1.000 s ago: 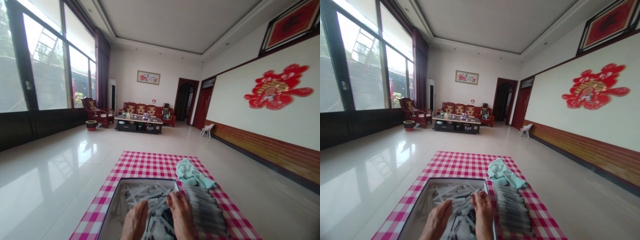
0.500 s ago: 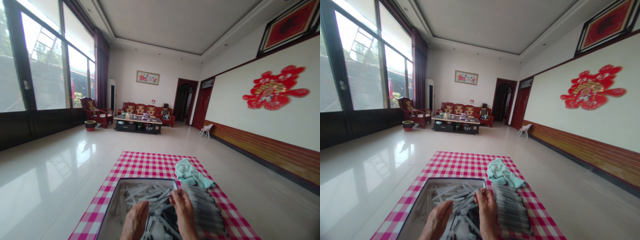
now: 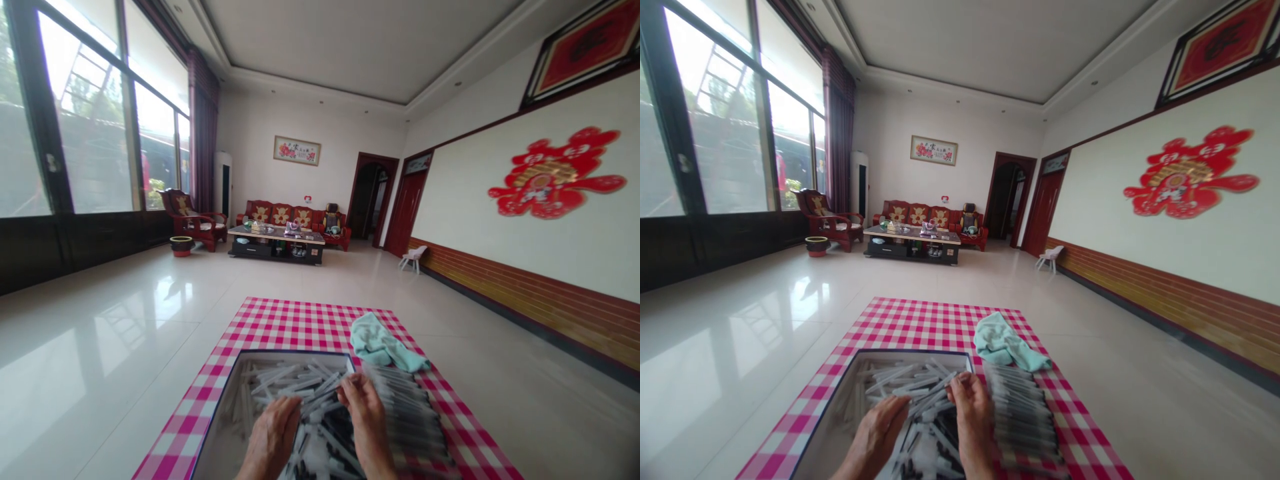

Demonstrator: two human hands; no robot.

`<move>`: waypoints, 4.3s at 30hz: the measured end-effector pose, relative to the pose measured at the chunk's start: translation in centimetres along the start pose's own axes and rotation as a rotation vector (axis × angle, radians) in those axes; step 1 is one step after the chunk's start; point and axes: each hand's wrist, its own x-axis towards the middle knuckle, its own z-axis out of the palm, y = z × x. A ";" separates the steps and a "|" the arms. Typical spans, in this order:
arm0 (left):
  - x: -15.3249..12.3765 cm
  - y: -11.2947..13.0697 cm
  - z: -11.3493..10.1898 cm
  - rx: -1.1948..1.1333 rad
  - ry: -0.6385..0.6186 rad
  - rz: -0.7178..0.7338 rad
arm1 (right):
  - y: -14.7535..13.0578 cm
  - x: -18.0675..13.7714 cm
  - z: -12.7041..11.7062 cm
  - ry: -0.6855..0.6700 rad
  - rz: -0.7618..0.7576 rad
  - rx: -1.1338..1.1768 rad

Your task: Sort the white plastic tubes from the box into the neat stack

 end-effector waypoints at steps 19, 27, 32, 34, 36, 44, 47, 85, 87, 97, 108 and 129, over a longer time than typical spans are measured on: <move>0.8 1.0 -1.3 -0.144 -0.074 -0.119 | 1.8 -2.8 4.3 -0.297 -0.153 -0.466; 0.6 0.7 -1.1 -0.126 -0.070 -0.218 | 1.1 -1.1 2.2 -0.416 -0.153 -0.573; 0.8 0.7 -1.0 -0.119 -0.061 -0.248 | 2.4 -0.3 0.2 -0.464 -0.285 -0.863; 0.8 0.8 -1.1 -0.124 -0.075 -0.255 | 3.3 -0.6 -0.1 -0.468 -0.298 -0.900; 0.9 0.8 -1.2 -0.131 -0.092 -0.266 | 4.1 -0.9 -0.1 -0.455 -0.319 -0.935; 0.8 0.8 -1.2 -0.151 -0.151 -0.301 | 6.2 -1.5 0.9 -0.507 -0.471 -1.176; 0.8 0.7 -1.1 -0.155 -0.160 -0.293 | 6.3 -1.7 1.3 -0.514 -0.490 -1.200; 1.3 2.1 -2.2 -0.226 -0.262 -0.203 | 1.2 -3.8 3.1 -0.236 0.241 -0.038; 1.4 2.2 -2.2 -0.220 -0.258 -0.198 | 1.4 -3.8 3.1 -0.244 0.232 -0.053; 1.0 0.8 -1.5 -0.146 -0.144 -0.295 | 1.9 -1.5 1.1 -0.365 -0.035 -0.647; 0.7 0.7 -1.3 -0.176 -0.218 -0.390 | 1.0 -3.4 1.4 -0.730 -0.147 -1.357; 0.9 0.7 -1.0 -0.207 -0.188 -0.306 | 2.8 -1.6 1.6 -0.528 -0.044 -0.673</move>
